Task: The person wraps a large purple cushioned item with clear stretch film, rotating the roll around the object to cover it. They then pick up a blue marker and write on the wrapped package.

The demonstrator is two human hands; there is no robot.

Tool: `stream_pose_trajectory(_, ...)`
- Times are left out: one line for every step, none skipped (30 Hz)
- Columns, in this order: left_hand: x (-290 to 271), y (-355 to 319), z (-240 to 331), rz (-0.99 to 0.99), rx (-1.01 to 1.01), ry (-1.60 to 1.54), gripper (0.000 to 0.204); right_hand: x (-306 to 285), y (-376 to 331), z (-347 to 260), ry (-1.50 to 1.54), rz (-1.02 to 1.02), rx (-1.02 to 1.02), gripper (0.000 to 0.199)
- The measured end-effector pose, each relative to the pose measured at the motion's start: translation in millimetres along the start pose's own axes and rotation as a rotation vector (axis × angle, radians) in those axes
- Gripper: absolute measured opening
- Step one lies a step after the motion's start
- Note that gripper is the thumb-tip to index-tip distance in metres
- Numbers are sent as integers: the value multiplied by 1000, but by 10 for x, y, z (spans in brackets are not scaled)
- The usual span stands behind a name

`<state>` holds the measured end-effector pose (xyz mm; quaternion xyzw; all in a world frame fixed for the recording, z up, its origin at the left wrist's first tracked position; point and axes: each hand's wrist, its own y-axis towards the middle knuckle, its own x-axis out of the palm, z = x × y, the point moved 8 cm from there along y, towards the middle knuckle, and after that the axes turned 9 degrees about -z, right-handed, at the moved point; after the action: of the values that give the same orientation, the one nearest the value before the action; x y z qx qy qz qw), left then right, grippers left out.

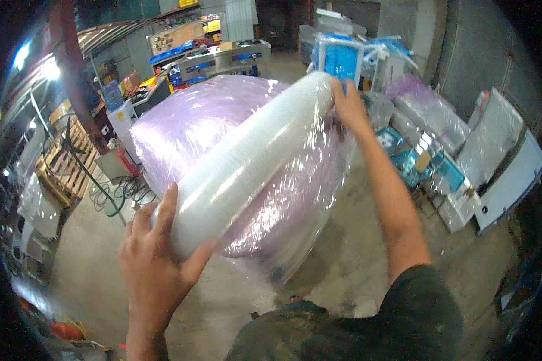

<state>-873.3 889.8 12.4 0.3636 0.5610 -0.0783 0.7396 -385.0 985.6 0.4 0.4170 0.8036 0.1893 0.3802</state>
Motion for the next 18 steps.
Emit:
stream_pose_trajectory(-10, 5, -5, 14, -15, 4, 94, 39, -188, 184, 41, 34, 104, 52)
stream_pose_trajectory(-11, 8, -2, 7, -22, 18, 95, -31, -319, 206, 51, 130, 17, 46)
stream_pose_trajectory(-16, 12, 8, 5, -16, 48, 95, -153, -435, 266, 41, 249, 1, 41)
stream_pose_trajectory(3, 10, 44, -25, 33, 65, 96, -206, -507, 319, 108, 287, -34, 36)
stream_pose_trajectory(2, 1, 19, -18, -5, 96, 96, -265, -586, 409, 157, 334, -35, 32)
stream_pose_trajectory(12, -20, 15, -27, -6, 113, 96, -296, -643, 448, 215, 346, -89, 28)
stream_pose_trajectory(44, -38, 20, -49, -12, 137, 96, -377, -772, 408, 161, 503, -245, 24)
stream_pose_trajectory(47, -68, -14, -44, -47, 96, 95, -439, -887, 611, 243, 672, -122, 24)
stream_pose_trajectory(77, -94, -37, -58, -88, 66, 95, -436, -1021, 790, 329, 795, -66, 24)
stream_pose_trajectory(100, -104, -78, -66, -128, 37, 95, -421, -1171, 954, 424, 978, -50, 24)
stream_pose_trajectory(103, -91, -104, -39, -131, -22, 94, -264, -1201, 1069, 170, 887, 187, 24)
stream_pose_trajectory(91, -30, -172, -22, -129, -77, 93, -168, -1085, 1140, 229, 759, 117, 24)
stream_pose_trajectory(96, 40, -165, -33, -46, -148, 92, -83, -1019, 1235, 293, 651, 129, 24)
stream_pose_trajectory(146, 135, -371, -63, -160, -346, 90, -25, -958, 1356, 364, 493, 208, 24)
stream_pose_trajectory(217, 305, -570, -176, -201, -532, 87, -82, -876, 1294, 238, 420, 153, 32)
stream_pose_trajectory(296, 446, -768, -284, -295, -689, 85, -268, -932, 1182, 115, 477, 51, 33)
stream_pose_trajectory(352, 559, -996, -450, -453, -790, 83, -442, -919, 1067, 19, 489, -1, 35)
stream_pose_trajectory(296, 685, -1177, -521, -497, -757, 75, -603, -970, 958, -43, 466, 8, 36)
